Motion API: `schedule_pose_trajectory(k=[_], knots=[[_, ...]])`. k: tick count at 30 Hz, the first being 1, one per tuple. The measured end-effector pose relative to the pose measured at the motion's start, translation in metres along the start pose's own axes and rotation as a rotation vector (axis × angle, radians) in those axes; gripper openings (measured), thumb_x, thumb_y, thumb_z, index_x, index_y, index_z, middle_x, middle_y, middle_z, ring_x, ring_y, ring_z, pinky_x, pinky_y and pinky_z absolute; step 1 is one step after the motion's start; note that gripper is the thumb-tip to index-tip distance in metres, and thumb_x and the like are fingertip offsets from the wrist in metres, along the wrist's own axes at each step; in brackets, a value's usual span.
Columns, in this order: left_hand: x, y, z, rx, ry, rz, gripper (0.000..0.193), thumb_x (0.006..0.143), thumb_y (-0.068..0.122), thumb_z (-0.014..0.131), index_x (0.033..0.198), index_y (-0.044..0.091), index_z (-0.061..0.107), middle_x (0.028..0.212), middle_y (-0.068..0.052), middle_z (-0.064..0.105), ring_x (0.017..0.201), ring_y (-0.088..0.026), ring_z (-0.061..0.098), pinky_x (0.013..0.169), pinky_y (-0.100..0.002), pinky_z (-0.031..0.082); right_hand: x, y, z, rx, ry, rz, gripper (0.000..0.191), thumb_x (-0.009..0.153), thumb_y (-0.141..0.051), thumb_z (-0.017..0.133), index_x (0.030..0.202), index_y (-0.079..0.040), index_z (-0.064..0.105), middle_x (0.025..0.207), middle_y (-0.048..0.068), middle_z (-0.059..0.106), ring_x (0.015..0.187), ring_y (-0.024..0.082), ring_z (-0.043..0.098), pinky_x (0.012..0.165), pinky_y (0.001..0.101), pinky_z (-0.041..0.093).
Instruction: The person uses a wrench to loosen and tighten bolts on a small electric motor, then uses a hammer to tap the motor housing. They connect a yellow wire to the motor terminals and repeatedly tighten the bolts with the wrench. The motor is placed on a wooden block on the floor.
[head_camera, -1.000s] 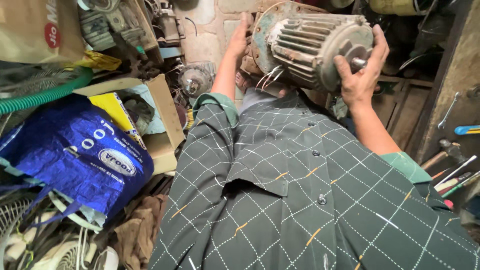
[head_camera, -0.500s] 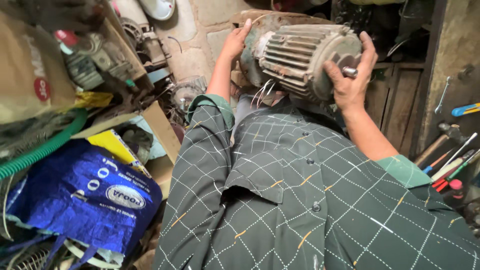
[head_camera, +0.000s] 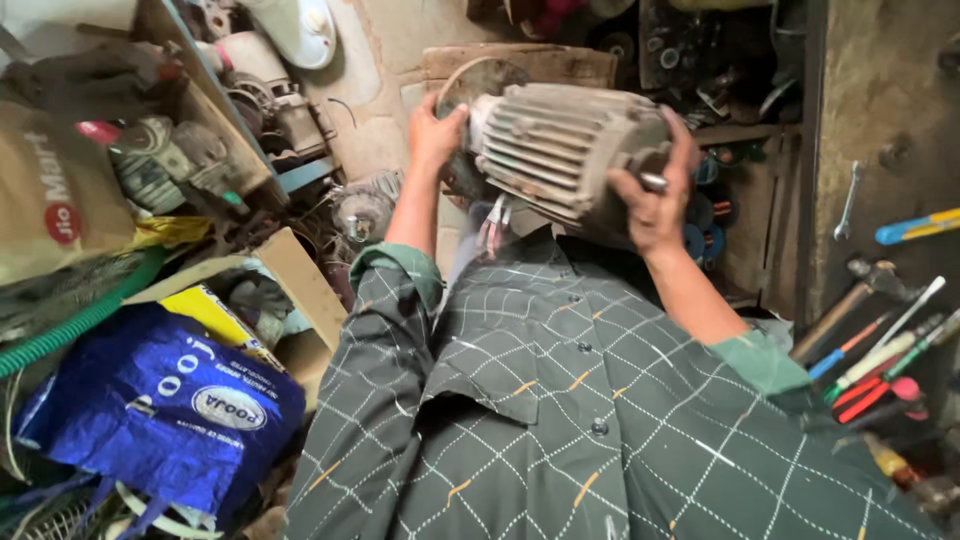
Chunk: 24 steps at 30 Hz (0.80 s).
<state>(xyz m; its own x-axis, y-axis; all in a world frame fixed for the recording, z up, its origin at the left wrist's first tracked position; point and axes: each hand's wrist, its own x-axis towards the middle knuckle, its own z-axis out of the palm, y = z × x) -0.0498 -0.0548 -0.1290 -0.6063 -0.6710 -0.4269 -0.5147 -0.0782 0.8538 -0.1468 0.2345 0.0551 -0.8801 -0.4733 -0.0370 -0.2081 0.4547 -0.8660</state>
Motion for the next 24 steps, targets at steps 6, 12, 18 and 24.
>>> schedule_pose_trajectory(k=[6,12,18,24], knots=[[-0.047,0.018,0.04,0.127,0.132,0.092,0.041,0.088,0.023,0.073,0.124,0.004,0.066,0.111,-0.017,0.071,0.104,-0.032,0.069,0.092,-0.041,0.054,-0.005,0.051,-0.043,0.624,0.006,0.23,0.086,0.096,-0.051,0.079,0.159,-0.01,0.038,0.156,0.007,0.048,0.144,0.024,0.045,0.126,0.0402,0.034],[-0.076,-0.003,0.023,-0.011,0.056,-0.047,0.047,0.099,0.043,0.064,0.129,0.006,0.061,0.118,-0.016,0.065,0.108,-0.031,0.063,0.093,-0.041,0.05,-0.007,0.086,-0.061,0.695,0.05,0.352,0.08,0.097,-0.051,0.074,0.157,-0.007,0.045,0.151,0.009,0.055,0.14,0.024,0.05,0.125,0.0386,0.036],[-0.05,-0.039,0.022,-0.922,-0.393,-0.573,0.073,0.099,0.065,0.047,0.134,0.005,0.066,0.125,-0.011,0.073,0.109,-0.024,0.07,0.09,-0.04,0.057,-0.017,0.101,-0.076,0.708,-0.011,0.292,0.078,0.095,-0.048,0.075,0.155,-0.007,0.048,0.152,0.008,0.052,0.143,0.024,0.049,0.128,0.0391,0.036],[-0.053,-0.048,0.063,-1.213,-0.559,-0.659,0.066,0.097,0.059,0.055,0.138,0.007,0.061,0.128,-0.012,0.071,0.113,-0.027,0.071,0.1,-0.041,0.058,-0.019,0.115,-0.085,0.772,-0.027,0.346,0.083,0.093,-0.057,0.075,0.155,-0.009,0.049,0.153,0.01,0.054,0.144,0.027,0.052,0.123,0.0421,0.043]])
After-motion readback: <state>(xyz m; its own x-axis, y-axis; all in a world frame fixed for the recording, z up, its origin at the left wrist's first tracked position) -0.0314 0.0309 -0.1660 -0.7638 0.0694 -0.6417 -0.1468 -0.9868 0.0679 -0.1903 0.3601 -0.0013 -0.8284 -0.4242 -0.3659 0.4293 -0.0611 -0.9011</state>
